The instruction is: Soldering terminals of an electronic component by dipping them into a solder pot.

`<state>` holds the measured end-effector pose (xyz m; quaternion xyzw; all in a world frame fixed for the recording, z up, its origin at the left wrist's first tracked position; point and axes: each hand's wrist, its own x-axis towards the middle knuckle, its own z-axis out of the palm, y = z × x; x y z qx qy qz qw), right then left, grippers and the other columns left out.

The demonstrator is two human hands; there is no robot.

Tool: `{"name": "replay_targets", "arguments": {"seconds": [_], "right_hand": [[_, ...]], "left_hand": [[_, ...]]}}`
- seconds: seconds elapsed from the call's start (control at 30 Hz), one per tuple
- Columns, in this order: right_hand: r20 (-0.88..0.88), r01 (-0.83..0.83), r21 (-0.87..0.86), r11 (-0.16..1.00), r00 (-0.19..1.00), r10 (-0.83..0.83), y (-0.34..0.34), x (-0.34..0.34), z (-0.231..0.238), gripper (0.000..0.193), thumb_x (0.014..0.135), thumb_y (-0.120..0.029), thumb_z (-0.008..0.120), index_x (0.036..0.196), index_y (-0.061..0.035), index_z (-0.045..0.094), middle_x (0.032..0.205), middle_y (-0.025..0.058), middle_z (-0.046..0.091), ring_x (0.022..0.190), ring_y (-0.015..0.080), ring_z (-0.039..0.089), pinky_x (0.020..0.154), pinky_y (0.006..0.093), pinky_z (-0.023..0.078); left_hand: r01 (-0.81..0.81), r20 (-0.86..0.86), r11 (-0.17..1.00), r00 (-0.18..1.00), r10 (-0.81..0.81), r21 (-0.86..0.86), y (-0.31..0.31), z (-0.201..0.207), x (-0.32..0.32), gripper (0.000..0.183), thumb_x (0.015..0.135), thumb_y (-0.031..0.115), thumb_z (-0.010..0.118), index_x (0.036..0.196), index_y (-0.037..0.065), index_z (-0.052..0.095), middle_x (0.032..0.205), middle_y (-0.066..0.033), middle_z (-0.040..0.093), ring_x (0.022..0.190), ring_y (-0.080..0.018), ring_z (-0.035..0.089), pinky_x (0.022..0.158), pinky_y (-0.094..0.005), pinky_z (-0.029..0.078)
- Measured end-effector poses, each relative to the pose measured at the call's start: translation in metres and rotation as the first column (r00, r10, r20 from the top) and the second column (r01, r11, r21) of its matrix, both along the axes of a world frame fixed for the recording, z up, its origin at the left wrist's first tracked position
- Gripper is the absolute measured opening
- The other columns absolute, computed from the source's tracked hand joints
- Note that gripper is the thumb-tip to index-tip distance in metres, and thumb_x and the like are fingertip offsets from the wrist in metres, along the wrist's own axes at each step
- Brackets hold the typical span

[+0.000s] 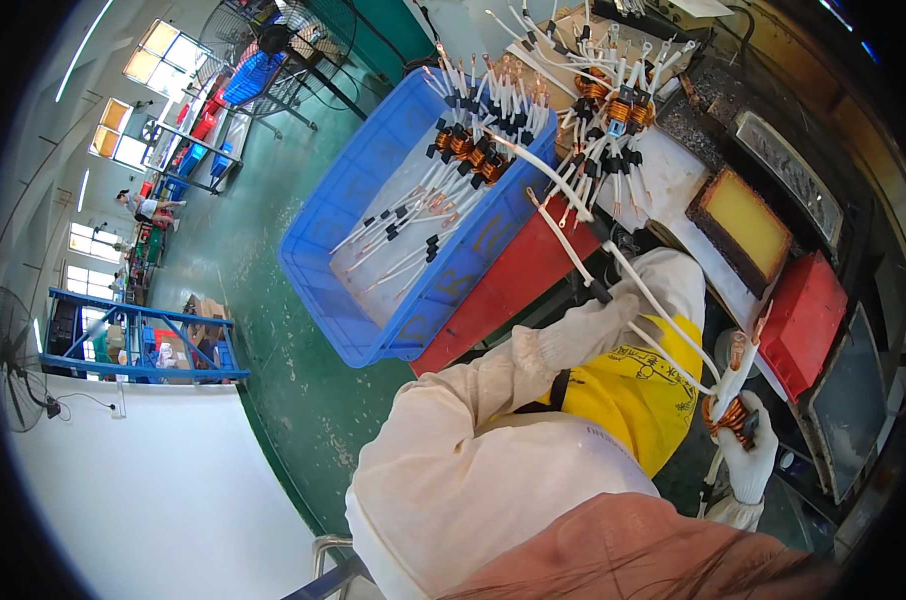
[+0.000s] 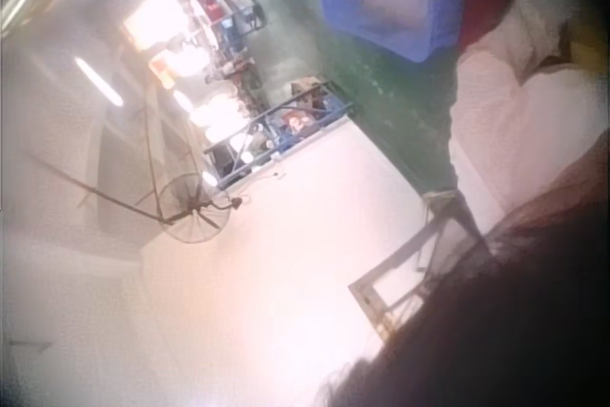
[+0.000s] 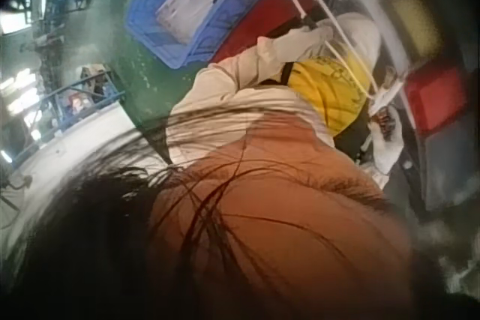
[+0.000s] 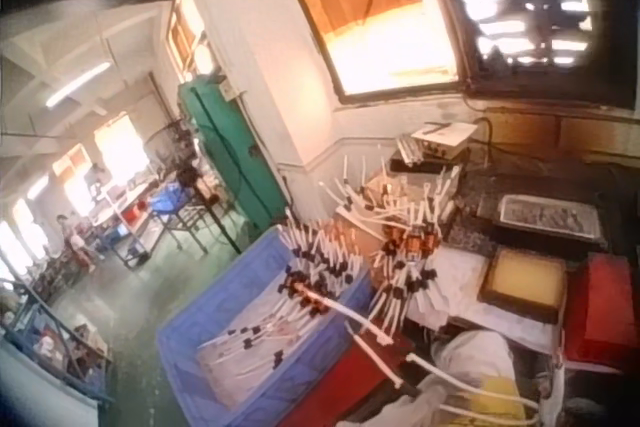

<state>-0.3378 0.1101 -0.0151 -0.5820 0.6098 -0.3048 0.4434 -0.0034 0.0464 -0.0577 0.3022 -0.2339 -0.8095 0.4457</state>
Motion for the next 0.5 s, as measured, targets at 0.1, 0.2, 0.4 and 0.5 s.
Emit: {"name": "replay_targets", "arguments": {"seconds": [0.1,0.2,0.4,0.5], "right_hand": [[0.058,0.024,0.036,0.999,0.998,-0.026,0.006,0.002,0.001,0.049,0.076,0.005,0.063,0.125,0.0071,0.056,0.109,0.0119,0.066,0.096,0.0137,0.064,0.086,0.0273,0.052],[0.080,-0.020,0.023,1.000,0.997,0.018,-0.005,0.021,0.001,0.050,0.076,0.005,0.065,0.125,0.0061,0.056,0.109,0.0107,0.066,0.099,0.0144,0.063,0.090,0.0280,0.051],[-0.143,-0.166,-0.088,0.982,0.978,0.153,-0.059,0.072,-0.018,0.054,0.076,-0.012,0.076,0.127,-0.0039,0.059,0.097,0.0123,0.070,0.084,0.0152,0.068,0.078,0.0271,0.052],[-0.227,-0.171,-0.127,0.977,0.964,0.139,-0.076,0.085,-0.034,0.053,0.078,-0.017,0.075,0.127,-0.0059,0.060,0.096,0.0155,0.070,0.083,0.0240,0.069,0.077,0.0309,0.053]], "left_hand": [[0.118,0.325,0.959,0.945,-0.028,-0.259,-0.017,0.036,-0.006,0.034,0.104,0.031,0.048,0.122,0.005,0.061,0.101,-0.0029,0.067,0.086,-0.0087,0.062,0.084,-0.0264,0.051],[0.084,0.398,0.905,0.912,0.098,-0.417,-0.033,0.049,0.001,0.031,0.103,0.030,0.049,0.112,0.004,0.064,0.096,-0.0027,0.068,0.085,-0.0087,0.061,0.076,-0.0241,0.050],[-0.096,0.565,0.945,0.781,0.266,-0.313,-0.068,0.017,0.045,0.042,0.102,0.040,0.045,0.097,0.004,0.066,0.084,-0.0047,0.067,0.071,-0.0114,0.061,0.065,-0.0253,0.050],[0.032,0.665,0.997,0.747,0.019,-0.064,-0.063,-0.022,0.074,0.042,0.102,0.039,0.045,0.101,0.003,0.066,0.086,-0.0081,0.068,0.069,-0.0140,0.064,0.060,-0.0263,0.052]]}}
